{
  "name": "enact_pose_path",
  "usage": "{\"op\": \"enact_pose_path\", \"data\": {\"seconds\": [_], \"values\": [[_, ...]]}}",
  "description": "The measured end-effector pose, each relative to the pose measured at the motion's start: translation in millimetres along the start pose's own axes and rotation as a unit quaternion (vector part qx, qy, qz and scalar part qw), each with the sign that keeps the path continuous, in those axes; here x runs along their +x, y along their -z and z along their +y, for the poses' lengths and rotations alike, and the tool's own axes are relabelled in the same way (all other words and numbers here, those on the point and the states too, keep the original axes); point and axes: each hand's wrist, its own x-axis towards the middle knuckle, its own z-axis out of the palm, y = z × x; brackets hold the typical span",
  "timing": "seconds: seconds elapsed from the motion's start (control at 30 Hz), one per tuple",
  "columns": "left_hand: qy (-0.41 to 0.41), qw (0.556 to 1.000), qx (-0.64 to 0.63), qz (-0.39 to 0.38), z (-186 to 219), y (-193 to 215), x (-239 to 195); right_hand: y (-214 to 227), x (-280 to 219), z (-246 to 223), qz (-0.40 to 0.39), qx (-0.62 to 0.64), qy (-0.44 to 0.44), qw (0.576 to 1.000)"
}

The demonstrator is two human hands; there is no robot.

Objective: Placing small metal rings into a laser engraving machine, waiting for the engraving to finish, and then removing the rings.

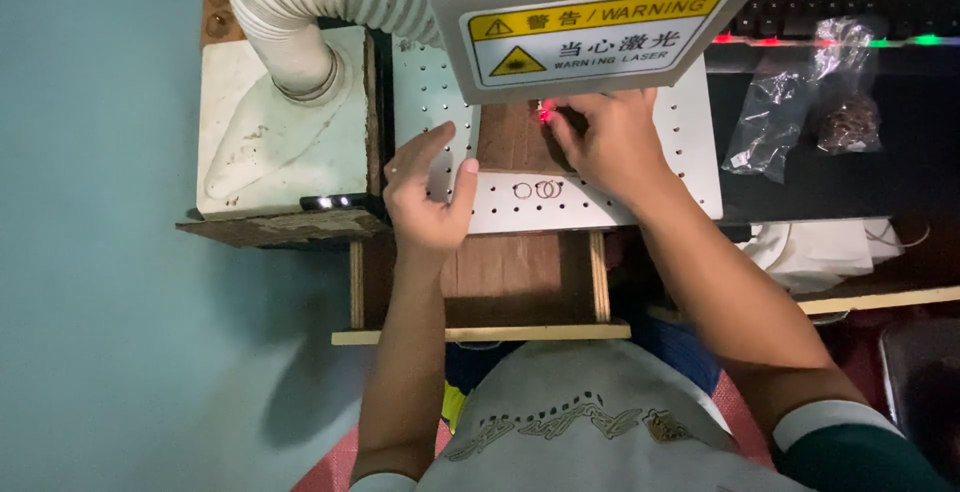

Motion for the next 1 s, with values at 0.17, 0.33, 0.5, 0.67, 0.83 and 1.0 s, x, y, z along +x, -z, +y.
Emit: {"op": "enact_pose_path", "data": {"seconds": [0.17, 0.33, 0.5, 0.67, 0.83, 1.0], "values": [[0.025, 0.998, -0.051, 0.016, 41, -20, -3, 26, -11, -22, 0.059, 0.100, 0.057, 0.992], [0.063, 0.968, -0.239, -0.036, 96, -28, 13, 68, -30, -75, 0.119, 0.207, 0.097, 0.966], [0.084, 0.957, -0.263, -0.092, 146, -8, 27, 101, -45, -100, 0.127, 0.230, 0.152, 0.953], [0.127, 0.925, -0.346, -0.095, 165, -5, 19, 91, -70, -90, 0.183, 0.303, 0.170, 0.919], [0.126, 0.915, -0.371, -0.093, 170, -4, 15, 86, -82, -86, 0.189, 0.376, 0.154, 0.894], [0.118, 0.912, -0.380, -0.098, 173, -5, 15, 87, -86, -83, 0.188, 0.386, 0.164, 0.888]]}}
